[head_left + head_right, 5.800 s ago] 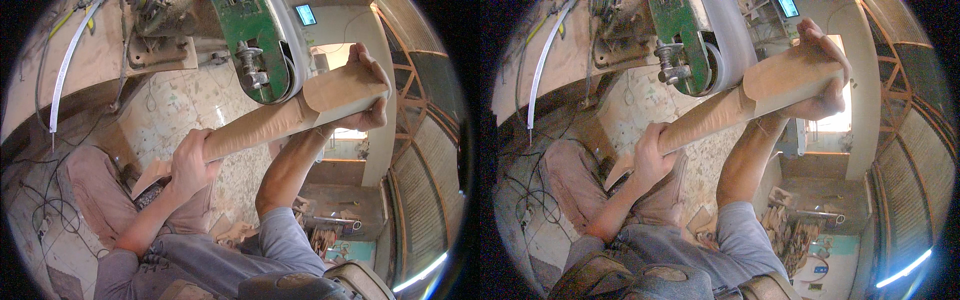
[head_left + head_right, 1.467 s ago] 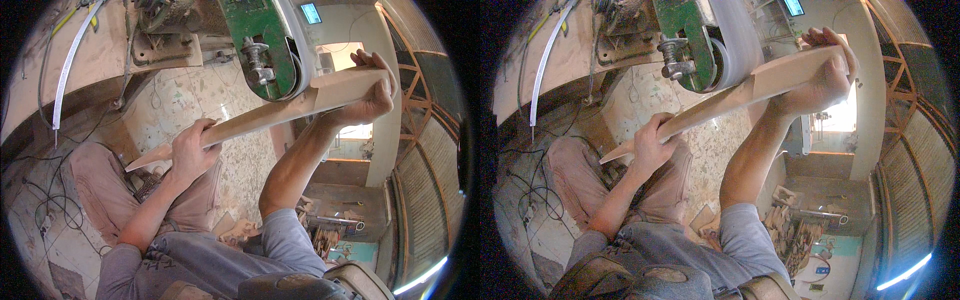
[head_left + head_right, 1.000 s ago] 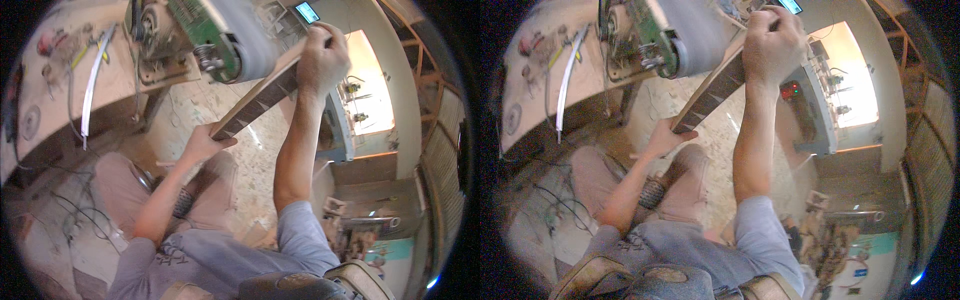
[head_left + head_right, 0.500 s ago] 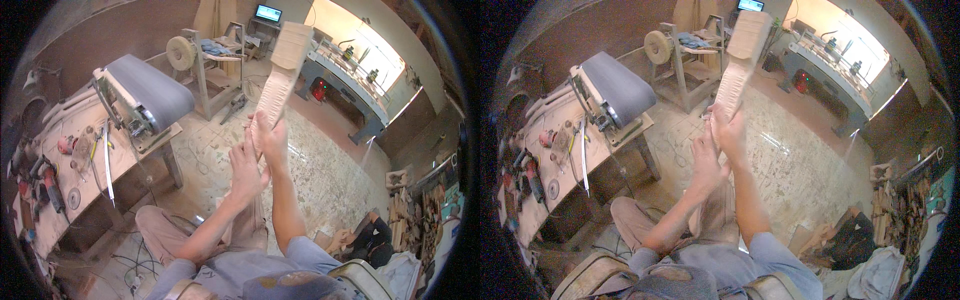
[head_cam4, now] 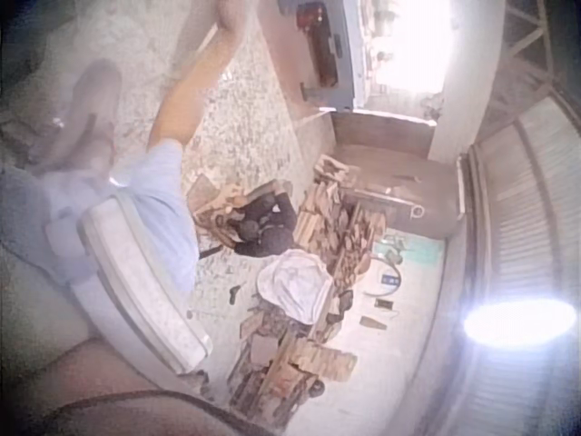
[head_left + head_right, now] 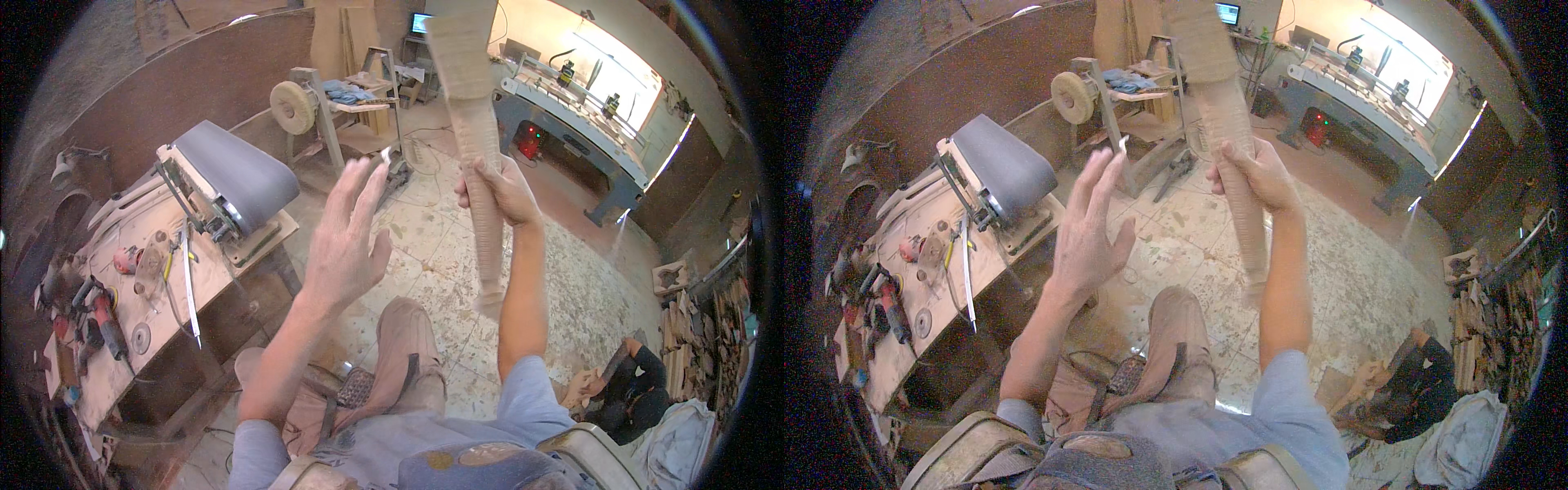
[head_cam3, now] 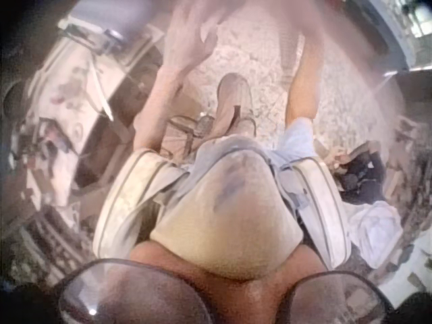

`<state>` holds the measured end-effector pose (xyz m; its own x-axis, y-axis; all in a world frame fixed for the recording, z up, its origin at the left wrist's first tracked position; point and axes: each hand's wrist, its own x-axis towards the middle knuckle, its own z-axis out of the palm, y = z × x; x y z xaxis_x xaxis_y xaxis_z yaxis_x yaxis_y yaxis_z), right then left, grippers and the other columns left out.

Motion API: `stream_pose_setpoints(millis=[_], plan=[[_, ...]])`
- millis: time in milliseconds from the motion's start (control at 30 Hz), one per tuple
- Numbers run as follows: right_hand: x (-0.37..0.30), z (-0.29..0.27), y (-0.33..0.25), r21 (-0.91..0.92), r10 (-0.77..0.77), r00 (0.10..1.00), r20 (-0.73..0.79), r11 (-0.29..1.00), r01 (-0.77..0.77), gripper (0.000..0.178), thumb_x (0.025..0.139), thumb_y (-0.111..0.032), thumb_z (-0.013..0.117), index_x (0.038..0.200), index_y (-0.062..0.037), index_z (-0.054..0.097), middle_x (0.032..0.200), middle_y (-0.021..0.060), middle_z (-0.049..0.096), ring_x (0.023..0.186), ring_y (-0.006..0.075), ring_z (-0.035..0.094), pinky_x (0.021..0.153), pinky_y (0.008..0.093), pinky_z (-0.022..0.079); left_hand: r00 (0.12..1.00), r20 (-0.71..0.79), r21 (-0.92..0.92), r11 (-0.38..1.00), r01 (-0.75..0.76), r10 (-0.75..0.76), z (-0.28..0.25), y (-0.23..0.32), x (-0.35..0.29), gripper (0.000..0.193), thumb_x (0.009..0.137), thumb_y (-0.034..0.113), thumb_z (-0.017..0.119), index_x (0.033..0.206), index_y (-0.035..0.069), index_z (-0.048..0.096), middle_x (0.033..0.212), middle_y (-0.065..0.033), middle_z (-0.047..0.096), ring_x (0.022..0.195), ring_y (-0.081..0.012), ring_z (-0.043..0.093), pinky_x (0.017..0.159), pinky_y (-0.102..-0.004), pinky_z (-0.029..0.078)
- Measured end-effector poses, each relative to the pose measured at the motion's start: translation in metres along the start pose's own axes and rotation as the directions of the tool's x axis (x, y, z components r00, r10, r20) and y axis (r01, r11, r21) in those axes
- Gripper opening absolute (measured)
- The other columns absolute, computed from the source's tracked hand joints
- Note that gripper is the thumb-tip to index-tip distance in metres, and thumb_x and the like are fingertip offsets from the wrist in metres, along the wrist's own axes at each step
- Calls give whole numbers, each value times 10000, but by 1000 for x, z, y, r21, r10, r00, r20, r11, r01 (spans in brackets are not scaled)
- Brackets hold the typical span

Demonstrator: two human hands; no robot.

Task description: The person shapes and measures a wooden guitar neck, using a belt sander to smooth the wood, measuring dimensions with a caliper, and finishing the surface with a handheld orbital sander.

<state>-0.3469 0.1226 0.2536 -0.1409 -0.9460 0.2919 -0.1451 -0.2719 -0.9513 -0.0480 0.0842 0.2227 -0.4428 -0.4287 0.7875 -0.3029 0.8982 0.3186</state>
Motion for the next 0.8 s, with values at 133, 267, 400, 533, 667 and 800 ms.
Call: stream_pose_setpoints(millis=[133,267,400,533,667,800], plan=[[-15,-18,-16,-145,246,924,292,967,-211,435,889,-398,790,970,1,637,786,111,704,630,159,687,555,292,568,984,-13,159,972,-175,179,-24,9,20,880,752,-19,733,1550,106,383,1570,-191,375,1475,-385,352,1200,-499,349],[-25,-13,-51,-523,506,802,318,799,-297,529,829,-475,820,1005,-1,665,768,82,696,656,152,692,556,291,568,981,57,281,940,-194,186,-29,7,17,930,699,56,791,1540,94,397,1562,-184,390,1467,-365,371,1203,-510,352],[-15,-4,-82,-807,687,640,343,564,-174,605,752,-494,882,1023,14,697,798,70,707,687,158,716,561,286,593,970,231,344,926,-155,77,-18,-10,-7,954,645,132,833,1507,68,429,1411,-168,541,1315,-353,523,1117,-458,438],[-14,20,-115,-929,694,663,278,371,2,667,693,-562,892,942,34,724,727,68,709,650,160,719,547,298,589,975,223,212,975,-70,22,1,-16,-34,881,638,179,849,1432,52,489,1236,-145,646,1124,-338,627,976,-416,510],[-19,37,-138,-978,707,685,173,205,36,587,669,-488,912,906,21,740,703,60,719,625,159,722,571,303,587,998,42,13,999,-46,45,13,-5,-47,707,748,229,845,1350,29,532,1218,-136,659,1117,-316,636,973,-416,517],[-18,68,-143,-991,732,674,95,8,130,483,682,-394,912,907,4,759,705,68,733,617,166,725,566,302,576,868,92,-760,529,379,-488,38,-18,-72,411,895,271,786,1144,-3,608,1044,-124,713,945,-215,689,865,-356,550]])
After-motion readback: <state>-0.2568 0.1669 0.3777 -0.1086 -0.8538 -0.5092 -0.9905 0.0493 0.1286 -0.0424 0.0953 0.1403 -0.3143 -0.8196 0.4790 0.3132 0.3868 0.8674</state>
